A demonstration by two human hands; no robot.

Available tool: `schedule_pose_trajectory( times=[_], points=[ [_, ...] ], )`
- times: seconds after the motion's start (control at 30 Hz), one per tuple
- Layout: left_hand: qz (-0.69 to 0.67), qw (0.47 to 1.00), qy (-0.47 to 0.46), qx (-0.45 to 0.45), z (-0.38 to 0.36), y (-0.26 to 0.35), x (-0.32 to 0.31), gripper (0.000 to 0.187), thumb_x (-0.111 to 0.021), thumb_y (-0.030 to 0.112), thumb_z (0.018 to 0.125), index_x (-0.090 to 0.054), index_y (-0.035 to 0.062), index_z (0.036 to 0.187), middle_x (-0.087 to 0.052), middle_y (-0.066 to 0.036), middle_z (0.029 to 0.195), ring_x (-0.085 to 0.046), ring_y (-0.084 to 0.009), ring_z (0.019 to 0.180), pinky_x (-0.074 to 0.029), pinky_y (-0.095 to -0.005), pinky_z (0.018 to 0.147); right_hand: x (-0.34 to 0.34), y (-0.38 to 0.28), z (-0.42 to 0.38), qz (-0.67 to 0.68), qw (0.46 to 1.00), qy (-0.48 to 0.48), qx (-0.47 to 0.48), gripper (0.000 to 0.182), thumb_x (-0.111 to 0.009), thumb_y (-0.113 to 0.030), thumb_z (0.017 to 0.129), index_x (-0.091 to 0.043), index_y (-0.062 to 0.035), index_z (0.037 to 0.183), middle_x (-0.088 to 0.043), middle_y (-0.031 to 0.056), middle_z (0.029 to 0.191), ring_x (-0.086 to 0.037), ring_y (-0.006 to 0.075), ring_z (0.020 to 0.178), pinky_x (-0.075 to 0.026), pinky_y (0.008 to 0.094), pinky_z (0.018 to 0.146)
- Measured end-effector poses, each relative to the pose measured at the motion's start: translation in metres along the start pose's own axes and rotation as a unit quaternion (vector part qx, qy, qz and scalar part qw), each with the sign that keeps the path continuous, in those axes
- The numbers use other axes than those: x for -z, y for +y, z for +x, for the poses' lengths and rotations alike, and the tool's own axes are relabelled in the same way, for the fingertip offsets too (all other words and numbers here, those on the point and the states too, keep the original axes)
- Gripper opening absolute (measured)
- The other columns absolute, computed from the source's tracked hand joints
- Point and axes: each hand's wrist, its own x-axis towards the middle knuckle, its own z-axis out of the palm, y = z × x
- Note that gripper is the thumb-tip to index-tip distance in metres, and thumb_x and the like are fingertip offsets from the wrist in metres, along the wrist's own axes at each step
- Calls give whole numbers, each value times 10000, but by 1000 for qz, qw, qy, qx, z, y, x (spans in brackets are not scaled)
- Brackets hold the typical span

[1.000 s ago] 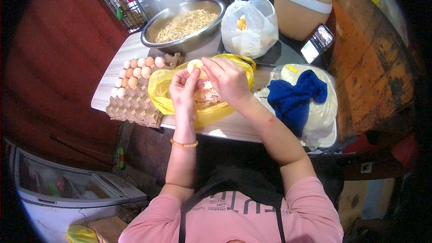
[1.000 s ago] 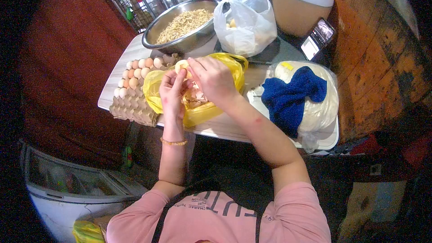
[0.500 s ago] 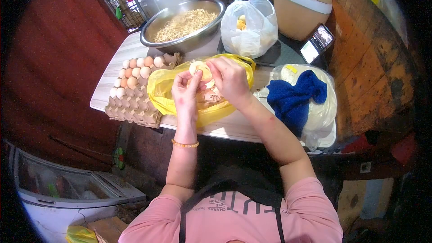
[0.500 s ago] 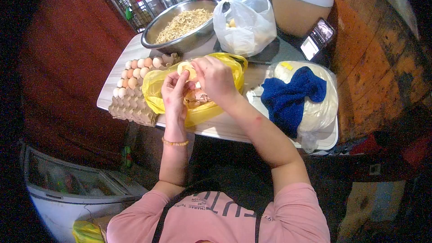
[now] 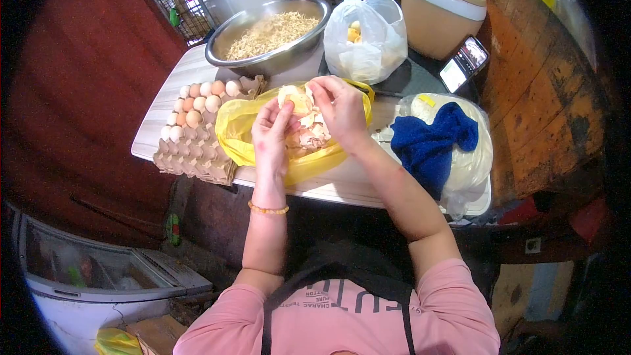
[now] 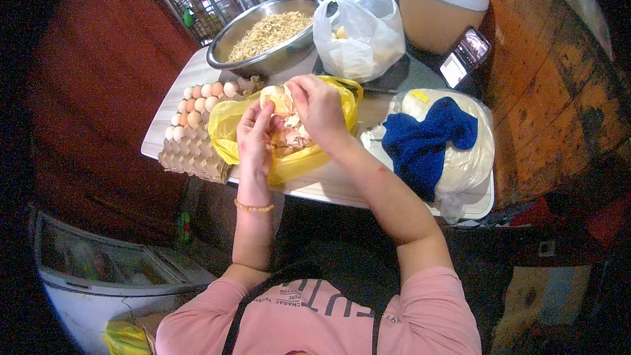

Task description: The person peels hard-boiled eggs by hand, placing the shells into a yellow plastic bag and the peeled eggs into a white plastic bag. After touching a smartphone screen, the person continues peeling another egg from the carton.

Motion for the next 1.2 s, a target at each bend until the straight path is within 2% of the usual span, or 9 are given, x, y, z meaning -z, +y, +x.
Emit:
schedule_pose_trajectory(
  times=[0.17,0.27,0.33,0.43,0.63,0.73,0.87,0.93,1.2],
  points=[
    [-60,997,-26,38,-4,6,-4,188,-618,160,908,-600,48,1057,-662,-36,909,-618,-88,680,-509,-207,624,2,2,2,-12,1000,4,-23,119,-601,-86,875,-643,22,900,-637,137,782,-628,241,676,-485,320,615],
    [-95,993,-42,58,-5,8,-2,237,-622,163,906,-591,28,1098,-666,-50,926,-653,-116,750,-520,-212,620,0,11,1,-83,996,9,26,121,-598,-91,872,-646,13,910,-643,150,808,-628,286,703,-487,343,640],
    [-96,993,-39,50,-6,12,-3,227,-620,165,908,-595,34,1092,-665,-50,922,-651,-110,744,-518,-210,634,1,12,1,-86,996,-7,37,147,-594,-130,868,-622,10,833,-616,171,784,-597,362,733,-463,434,652],
    [-71,996,-33,39,-4,12,0,224,-621,161,907,-599,31,1087,-664,-44,924,-639,-91,727,-506,-197,645,4,3,2,-46,996,-70,34,155,-601,-140,869,-635,11,873,-630,164,819,-612,340,751,-472,409,660],
    [-52,998,-31,29,-3,9,4,257,-642,164,894,-601,25,1106,-661,-26,927,-623,-68,720,-479,-179,641,4,-8,4,67,993,-99,18,198,-612,-159,870,-656,15,952,-648,161,835,-635,286,740,-486,349,667],
    [-39,998,-32,39,-5,12,3,241,-638,191,899,-600,46,1088,-647,-4,902,-604,-81,708,-464,-199,642,6,-3,5,99,987,-125,-3,195,-619,-152,866,-656,20,951,-642,161,824,-623,300,712,-482,351,650],
    [-28,998,-39,36,-5,11,6,238,-640,197,898,-601,36,1068,-647,-13,883,-600,-85,676,-479,-198,631,8,-1,5,20,990,-131,55,171,-618,-143,865,-653,11,929,-627,164,805,-609,328,704,-479,379,637],
    [-40,997,-37,53,-7,12,4,228,-647,157,890,-626,11,1064,-668,-26,873,-620,-60,693,-479,-179,606,5,1,3,-61,984,-101,135,135,-602,-63,851,-648,20,947,-628,168,815,-614,328,726,-486,377,652],
    [-46,997,-36,46,-6,7,6,218,-648,144,889,-623,6,1056,-675,-42,879,-624,-72,673,-498,-185,605,1,-3,-2,-74,985,-83,128,80,-586,-45,855,-616,16,897,-618,176,808,-608,354,740,-478,413,654]
  ],
)
